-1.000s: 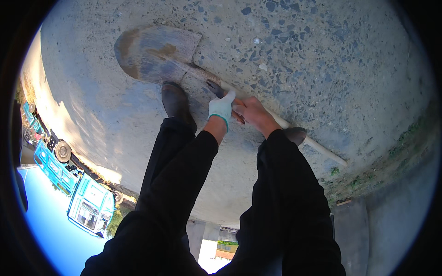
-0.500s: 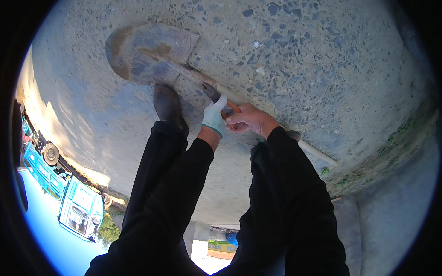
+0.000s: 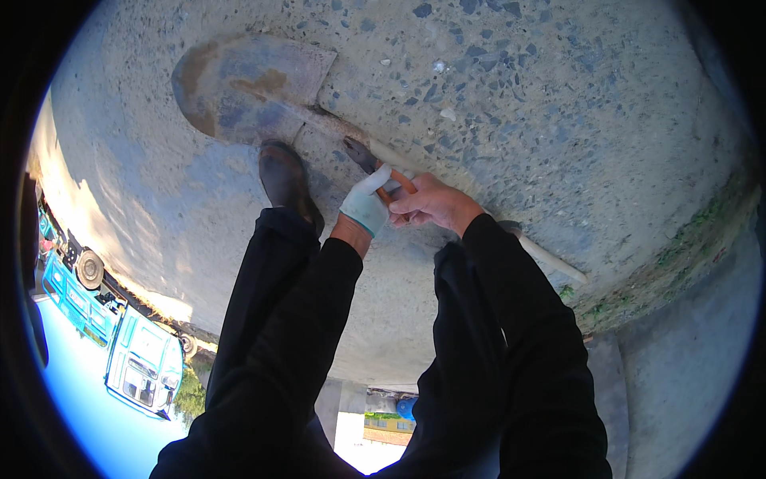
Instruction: The person uses pliers to scrape and clean the metal blade of a shovel, repeatedly rotating the tool to access different areas. The person holds the shovel with one hand while manipulating the pliers with the other, focusing on removing debris from the blade surface.
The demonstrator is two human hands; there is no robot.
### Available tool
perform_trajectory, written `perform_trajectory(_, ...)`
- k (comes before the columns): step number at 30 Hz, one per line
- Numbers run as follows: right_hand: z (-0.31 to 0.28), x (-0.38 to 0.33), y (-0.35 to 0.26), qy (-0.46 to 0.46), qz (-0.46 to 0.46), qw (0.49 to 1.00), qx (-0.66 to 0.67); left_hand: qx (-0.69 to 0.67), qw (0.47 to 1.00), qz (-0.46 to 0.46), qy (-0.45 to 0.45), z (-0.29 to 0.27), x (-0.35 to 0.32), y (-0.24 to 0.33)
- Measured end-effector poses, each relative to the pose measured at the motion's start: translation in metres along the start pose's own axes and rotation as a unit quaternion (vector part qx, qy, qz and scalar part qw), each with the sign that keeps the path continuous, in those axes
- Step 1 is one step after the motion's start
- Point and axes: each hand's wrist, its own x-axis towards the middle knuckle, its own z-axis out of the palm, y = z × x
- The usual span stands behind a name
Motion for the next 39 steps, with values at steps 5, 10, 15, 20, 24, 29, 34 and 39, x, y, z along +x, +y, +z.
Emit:
perform_trajectory(5,0.014,0.000,0.000,0.065,-0.022,0.998,0.000,-0.007,0.990,-0.020,0.142,0.019,-0.007,-0.003)
perform_trajectory(10,0.026,-0.008,-0.007,0.127,-0.024,0.992,0.011,0.003,0.981,-0.044,0.190,0.035,-0.006,0.002)
perform_trajectory(15,0.033,-0.013,-0.013,0.151,-0.017,0.988,0.013,0.033,0.977,-0.026,0.211,0.043,-0.004,0.002)
perform_trajectory(20,0.037,-0.015,-0.015,0.157,-0.008,0.987,0.031,0.043,0.975,-0.034,0.216,0.040,-0.003,-0.001)
perform_trajectory(24,0.040,-0.016,-0.014,0.180,0.003,0.983,0.021,0.043,0.975,-0.029,0.217,0.039,0.000,0.000)
perform_trajectory(29,0.045,-0.019,-0.011,0.192,0.013,0.981,0.002,0.058,0.969,-0.024,0.239,0.040,-0.003,0.000)
perform_trajectory(34,0.044,-0.019,-0.009,0.180,0.032,0.983,-0.037,0.070,0.965,-0.049,0.247,0.035,-0.007,-0.001)
perform_trajectory(39,0.032,-0.015,-0.010,0.130,0.011,0.991,0.008,0.066,0.974,-0.020,0.216,0.030,0.000,0.003)
